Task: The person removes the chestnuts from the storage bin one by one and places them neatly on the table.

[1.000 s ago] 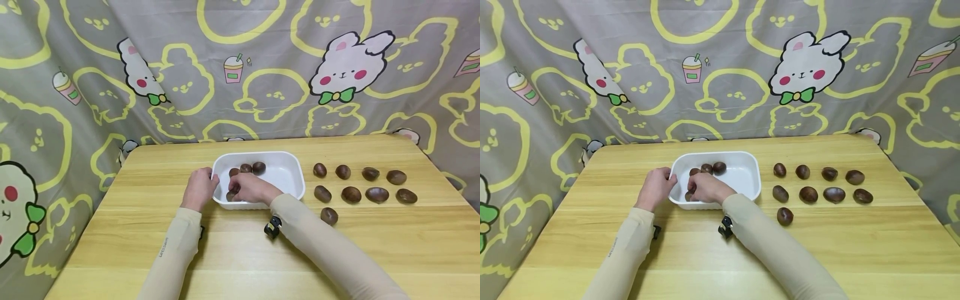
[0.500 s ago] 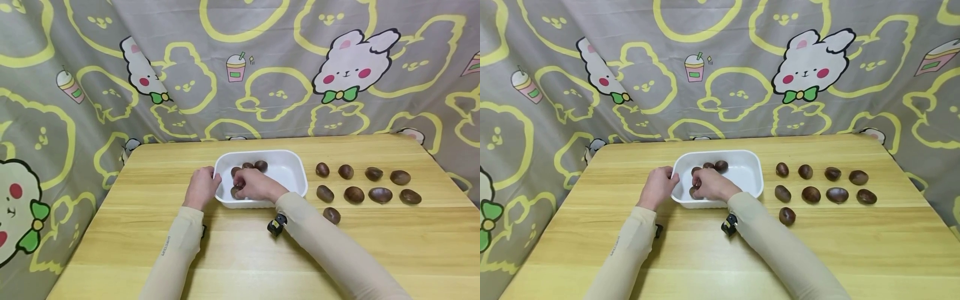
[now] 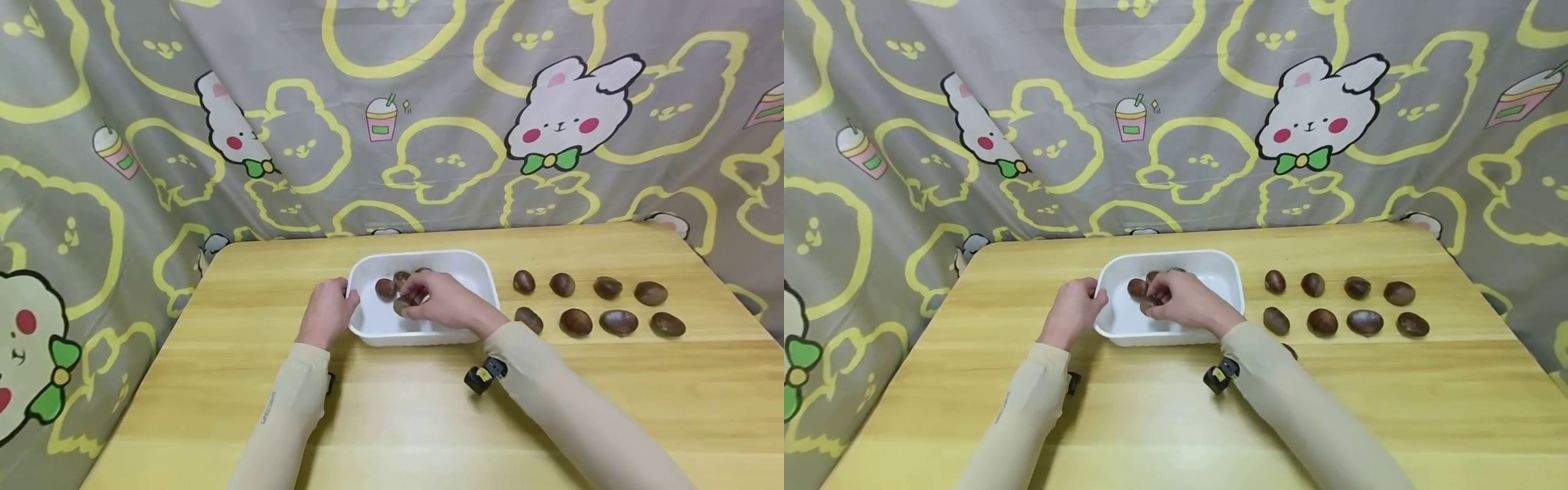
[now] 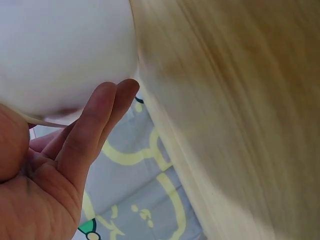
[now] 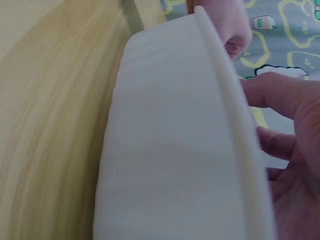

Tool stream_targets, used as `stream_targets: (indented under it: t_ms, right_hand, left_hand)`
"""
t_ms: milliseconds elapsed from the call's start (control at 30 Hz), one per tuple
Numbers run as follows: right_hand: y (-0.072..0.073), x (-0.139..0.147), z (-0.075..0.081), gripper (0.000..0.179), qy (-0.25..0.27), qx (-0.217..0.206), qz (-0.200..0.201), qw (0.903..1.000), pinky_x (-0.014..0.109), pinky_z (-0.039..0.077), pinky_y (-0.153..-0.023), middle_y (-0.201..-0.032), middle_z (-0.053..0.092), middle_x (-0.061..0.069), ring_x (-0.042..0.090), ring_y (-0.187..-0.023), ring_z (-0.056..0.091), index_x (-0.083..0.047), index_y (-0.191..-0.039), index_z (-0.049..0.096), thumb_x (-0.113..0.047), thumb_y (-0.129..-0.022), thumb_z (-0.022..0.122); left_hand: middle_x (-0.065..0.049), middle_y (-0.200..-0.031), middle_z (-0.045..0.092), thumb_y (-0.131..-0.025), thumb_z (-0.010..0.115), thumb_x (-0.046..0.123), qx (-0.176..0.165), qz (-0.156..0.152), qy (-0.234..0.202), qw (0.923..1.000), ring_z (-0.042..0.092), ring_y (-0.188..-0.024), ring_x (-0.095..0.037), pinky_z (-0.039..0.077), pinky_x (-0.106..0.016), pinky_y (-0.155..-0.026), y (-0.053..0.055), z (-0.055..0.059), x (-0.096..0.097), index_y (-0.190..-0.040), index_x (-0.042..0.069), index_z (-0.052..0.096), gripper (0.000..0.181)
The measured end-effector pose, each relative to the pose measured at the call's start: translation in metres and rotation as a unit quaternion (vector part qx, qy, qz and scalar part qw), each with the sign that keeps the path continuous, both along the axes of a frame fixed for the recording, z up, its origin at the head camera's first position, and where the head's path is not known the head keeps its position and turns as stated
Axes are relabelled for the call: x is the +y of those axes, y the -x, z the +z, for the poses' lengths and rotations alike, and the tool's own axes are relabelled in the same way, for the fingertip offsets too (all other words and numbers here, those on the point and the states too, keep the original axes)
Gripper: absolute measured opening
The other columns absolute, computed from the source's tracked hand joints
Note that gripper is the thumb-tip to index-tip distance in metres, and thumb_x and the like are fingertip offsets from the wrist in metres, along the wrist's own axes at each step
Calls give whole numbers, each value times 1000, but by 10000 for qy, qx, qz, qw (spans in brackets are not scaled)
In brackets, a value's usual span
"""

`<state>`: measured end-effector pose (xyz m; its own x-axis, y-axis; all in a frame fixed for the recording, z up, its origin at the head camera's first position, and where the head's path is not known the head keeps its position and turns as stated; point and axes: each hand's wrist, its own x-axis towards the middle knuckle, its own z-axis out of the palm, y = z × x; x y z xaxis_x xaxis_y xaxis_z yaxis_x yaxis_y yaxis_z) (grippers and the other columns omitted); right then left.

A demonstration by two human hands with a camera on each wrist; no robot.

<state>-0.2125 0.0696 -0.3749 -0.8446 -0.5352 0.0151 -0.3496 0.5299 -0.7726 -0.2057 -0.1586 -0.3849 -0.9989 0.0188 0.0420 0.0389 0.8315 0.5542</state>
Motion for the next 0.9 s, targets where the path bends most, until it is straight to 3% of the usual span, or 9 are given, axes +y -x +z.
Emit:
stream_targets:
  t_ms: [100, 233, 633, 900]
  right_hand:
    - [-9, 9, 2, 23, 96, 6, -125, 9999, 32, 49, -77, -89, 62, -2, 14, -84, 59, -8, -102, 68, -17, -83, 77]
    - [-15, 19, 5, 22, 321, 39, -308, 9990, 33, 49, -77, -90, 62, -1, 15, -85, 59, -8, -102, 67, -16, -84, 76]
    - [-29, 61, 26, 27, 868, 32, -790, 9931, 33, 52, -85, -103, 64, 5, 20, -100, 59, -6, -111, 66, -15, -88, 75]
    - [-41, 92, 26, 32, 1068, -183, -1109, 9879, 28, 52, -85, -107, 64, 8, 21, -103, 57, -5, -115, 65, -21, -89, 74]
  left_hand:
    - [-15, -87, 68, -95, 58, 11, -169, 61, -53, 9998, 64, -75, -22, 55, -31, -61, -5, -3, -2, -99, -6, 69, 21]
    - [-15, -87, 68, -95, 58, 11, -131, 68, -81, 9999, 64, -75, -22, 56, -31, -60, -8, -4, -3, -99, -6, 69, 21]
    - [-16, -86, 68, -95, 58, 10, 7, -44, 40, 10000, 64, -75, -23, 56, -32, -61, -2, 0, 0, -98, -7, 68, 21]
    - [-17, -90, 68, -96, 57, 12, -69, -25, -16, 10000, 65, -76, -23, 56, -31, -62, -1, 1, 0, -104, -8, 68, 24]
